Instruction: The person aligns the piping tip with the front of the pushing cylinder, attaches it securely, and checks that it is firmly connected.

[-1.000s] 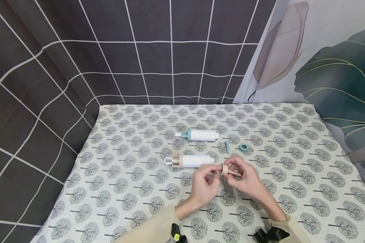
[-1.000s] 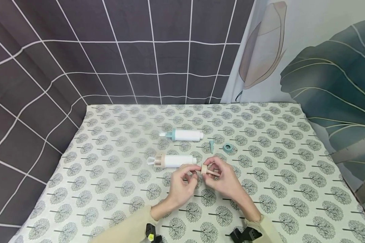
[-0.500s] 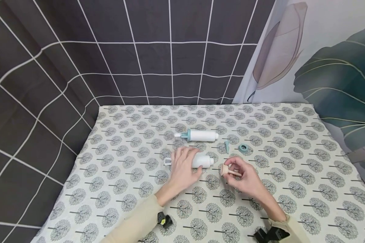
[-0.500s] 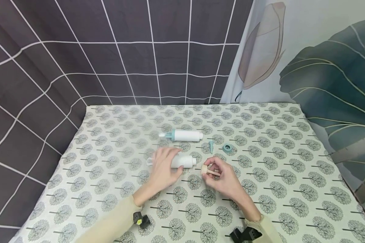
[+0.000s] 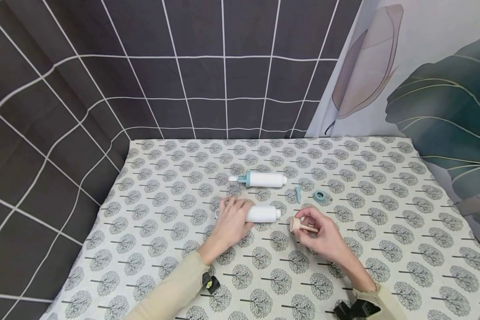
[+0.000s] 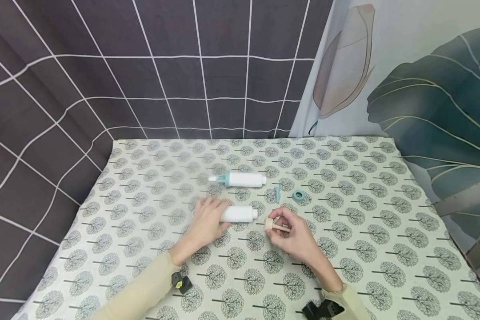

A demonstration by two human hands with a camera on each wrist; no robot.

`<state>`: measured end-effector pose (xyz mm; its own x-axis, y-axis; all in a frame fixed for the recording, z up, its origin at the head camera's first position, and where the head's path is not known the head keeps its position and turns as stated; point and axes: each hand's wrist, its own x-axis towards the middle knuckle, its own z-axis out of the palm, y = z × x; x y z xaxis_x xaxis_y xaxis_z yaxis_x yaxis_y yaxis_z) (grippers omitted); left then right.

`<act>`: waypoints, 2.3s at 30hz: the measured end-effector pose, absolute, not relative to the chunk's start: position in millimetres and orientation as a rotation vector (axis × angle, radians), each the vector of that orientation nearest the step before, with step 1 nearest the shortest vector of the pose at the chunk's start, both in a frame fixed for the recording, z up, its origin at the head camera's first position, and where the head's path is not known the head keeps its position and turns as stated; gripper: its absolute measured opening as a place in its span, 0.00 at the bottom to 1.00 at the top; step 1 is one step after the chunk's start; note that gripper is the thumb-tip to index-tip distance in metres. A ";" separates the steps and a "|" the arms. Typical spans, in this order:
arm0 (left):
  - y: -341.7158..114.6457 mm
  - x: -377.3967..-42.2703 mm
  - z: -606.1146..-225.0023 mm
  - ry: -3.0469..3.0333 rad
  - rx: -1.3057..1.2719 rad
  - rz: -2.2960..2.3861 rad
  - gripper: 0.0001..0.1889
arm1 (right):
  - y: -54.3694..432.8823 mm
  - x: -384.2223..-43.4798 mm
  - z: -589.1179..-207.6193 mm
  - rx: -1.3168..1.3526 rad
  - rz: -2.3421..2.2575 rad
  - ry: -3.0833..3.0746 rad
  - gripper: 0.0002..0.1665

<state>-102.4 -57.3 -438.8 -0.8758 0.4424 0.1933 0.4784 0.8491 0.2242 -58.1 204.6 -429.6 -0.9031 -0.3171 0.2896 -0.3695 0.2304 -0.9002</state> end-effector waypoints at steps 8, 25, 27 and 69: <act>-61.8 -99.6 -430.6 -2.879 -0.778 -0.552 0.30 | 206.1 -59.0 -431.3 0.672 1.805 -2.416 0.24; -67.6 -83.7 -400.4 -2.840 -0.868 -0.700 0.29 | 203.1 -58.2 -430.0 0.680 1.811 -2.429 0.23; -66.9 -82.0 -398.4 -2.845 -0.876 -0.688 0.28 | 202.4 -57.9 -429.9 0.675 1.814 -2.437 0.22; -69.9 -78.3 -401.1 -2.753 -0.836 -0.906 0.27 | 196.2 -58.9 -427.5 0.646 1.913 -2.504 0.20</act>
<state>-78.3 -69.9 -401.1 -0.8392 0.4665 0.2794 0.5413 0.6673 0.5116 -58.9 196.2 -427.5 -0.9165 -0.3570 0.1804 -0.2679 0.2130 -0.9396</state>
